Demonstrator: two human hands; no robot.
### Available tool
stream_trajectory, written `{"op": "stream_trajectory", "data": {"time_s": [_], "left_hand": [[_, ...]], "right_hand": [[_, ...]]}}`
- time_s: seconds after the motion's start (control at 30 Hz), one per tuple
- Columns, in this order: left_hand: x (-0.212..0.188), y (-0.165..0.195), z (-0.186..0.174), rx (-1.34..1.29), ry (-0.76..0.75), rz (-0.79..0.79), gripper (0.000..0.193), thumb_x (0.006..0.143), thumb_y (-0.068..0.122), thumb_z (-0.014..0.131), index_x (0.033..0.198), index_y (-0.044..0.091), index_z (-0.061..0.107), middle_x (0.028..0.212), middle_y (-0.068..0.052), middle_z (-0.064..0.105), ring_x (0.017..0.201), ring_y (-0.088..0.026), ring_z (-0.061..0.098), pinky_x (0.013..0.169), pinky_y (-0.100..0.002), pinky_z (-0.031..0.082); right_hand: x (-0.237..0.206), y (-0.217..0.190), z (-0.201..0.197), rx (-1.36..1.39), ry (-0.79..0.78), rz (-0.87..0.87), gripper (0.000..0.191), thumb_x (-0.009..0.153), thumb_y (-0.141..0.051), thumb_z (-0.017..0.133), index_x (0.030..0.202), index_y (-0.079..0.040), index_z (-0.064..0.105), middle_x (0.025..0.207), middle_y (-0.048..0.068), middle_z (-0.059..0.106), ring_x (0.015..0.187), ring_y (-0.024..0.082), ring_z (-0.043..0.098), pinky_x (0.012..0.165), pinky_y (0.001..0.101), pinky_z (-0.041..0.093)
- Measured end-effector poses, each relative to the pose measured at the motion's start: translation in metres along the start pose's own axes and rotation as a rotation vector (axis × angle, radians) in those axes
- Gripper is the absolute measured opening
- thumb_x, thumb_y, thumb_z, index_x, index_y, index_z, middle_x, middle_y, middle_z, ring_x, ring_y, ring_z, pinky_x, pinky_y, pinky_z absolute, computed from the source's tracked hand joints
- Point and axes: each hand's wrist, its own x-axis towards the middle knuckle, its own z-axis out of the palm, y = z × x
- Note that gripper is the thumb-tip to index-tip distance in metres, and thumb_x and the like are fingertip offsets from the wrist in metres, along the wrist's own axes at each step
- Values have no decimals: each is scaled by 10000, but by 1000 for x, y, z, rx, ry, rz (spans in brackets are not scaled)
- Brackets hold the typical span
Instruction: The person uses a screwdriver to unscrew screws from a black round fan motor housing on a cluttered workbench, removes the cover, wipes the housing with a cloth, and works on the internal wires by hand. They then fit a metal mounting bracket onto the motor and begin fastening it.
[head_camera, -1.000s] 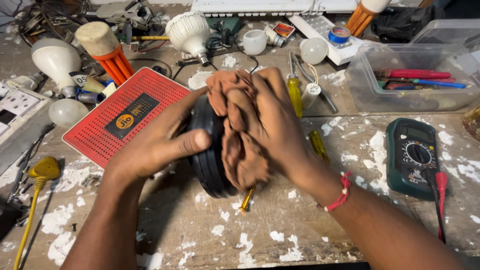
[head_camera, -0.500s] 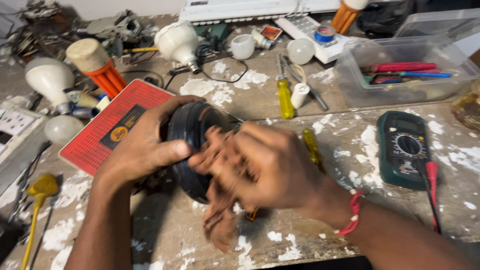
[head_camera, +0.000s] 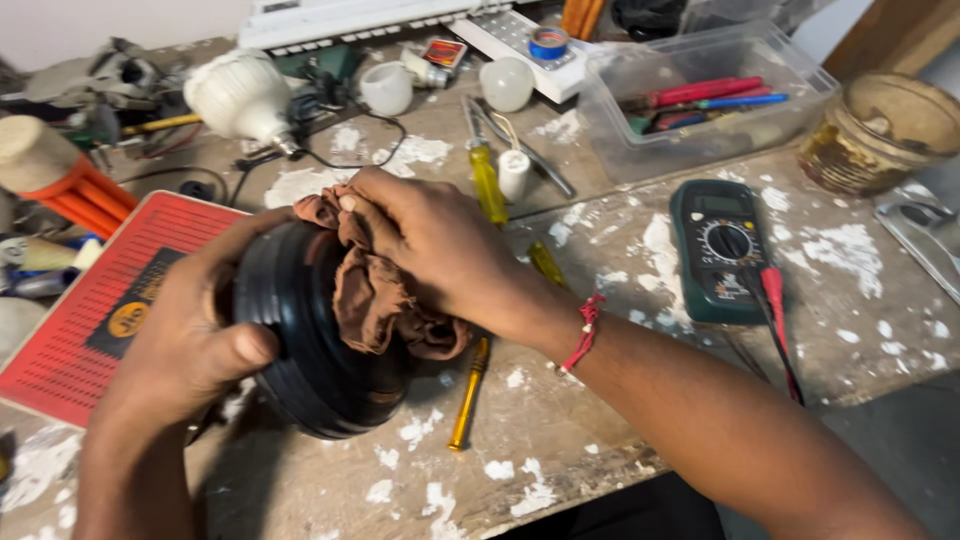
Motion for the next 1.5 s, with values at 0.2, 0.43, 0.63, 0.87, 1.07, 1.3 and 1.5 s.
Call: {"op": "stream_trajectory", "data": {"time_s": [0.2,0.43,0.63,0.87,1.07,1.3,1.5], "left_hand": [[1,1,9,-45,60,-38,1337,539,943,677,1391,-80,555,1216,-186,704,1132,-265,692,986,-388,531],[0,-2,11,-66,70,-43,1255,608,943,650,1359,-59,574,1192,-159,695,1106,-233,672,962,-372,523],[-2,-13,10,6,154,-42,1193,668,971,546,1308,-34,612,1120,-119,692,1047,-200,663,902,-365,536],[-1,-17,9,183,293,-116,983,877,864,409,1133,-50,662,900,-139,624,854,-222,560,727,-416,466],[-12,-10,3,324,277,-92,1029,909,848,176,1200,-29,629,1004,-194,665,992,-310,650,916,-430,472],[-11,-15,-6,153,204,254,959,1079,739,176,1577,-72,289,1536,-274,366,1433,-382,320,1120,-453,267],[-9,-2,-18,-63,156,-61,622,918,396,656,1457,100,567,1223,-137,690,1103,-205,634,955,-363,502]], "right_hand": [[-18,0,-10,-197,-202,151,118,980,-143,607,969,-32,645,788,168,733,730,316,740,638,464,525],[-34,-34,-11,69,83,-75,234,1065,-273,651,1161,-61,628,906,61,761,804,173,789,696,334,621],[-47,-38,-16,85,11,-460,490,1034,-410,715,1290,-61,485,1123,40,649,871,143,712,713,258,614],[-26,-29,-11,92,-42,-481,545,961,-436,783,1227,-74,474,984,43,650,813,123,705,672,257,579],[-35,-38,-8,413,-160,-92,421,1076,-280,694,1324,-9,487,954,39,743,830,96,785,714,225,646],[-22,-29,-4,475,-142,12,328,1086,-240,617,1294,-8,512,979,36,705,816,79,733,707,247,645],[-15,-2,-12,265,25,192,242,1094,-237,587,1216,-30,609,944,18,693,842,56,641,746,224,542]]}}
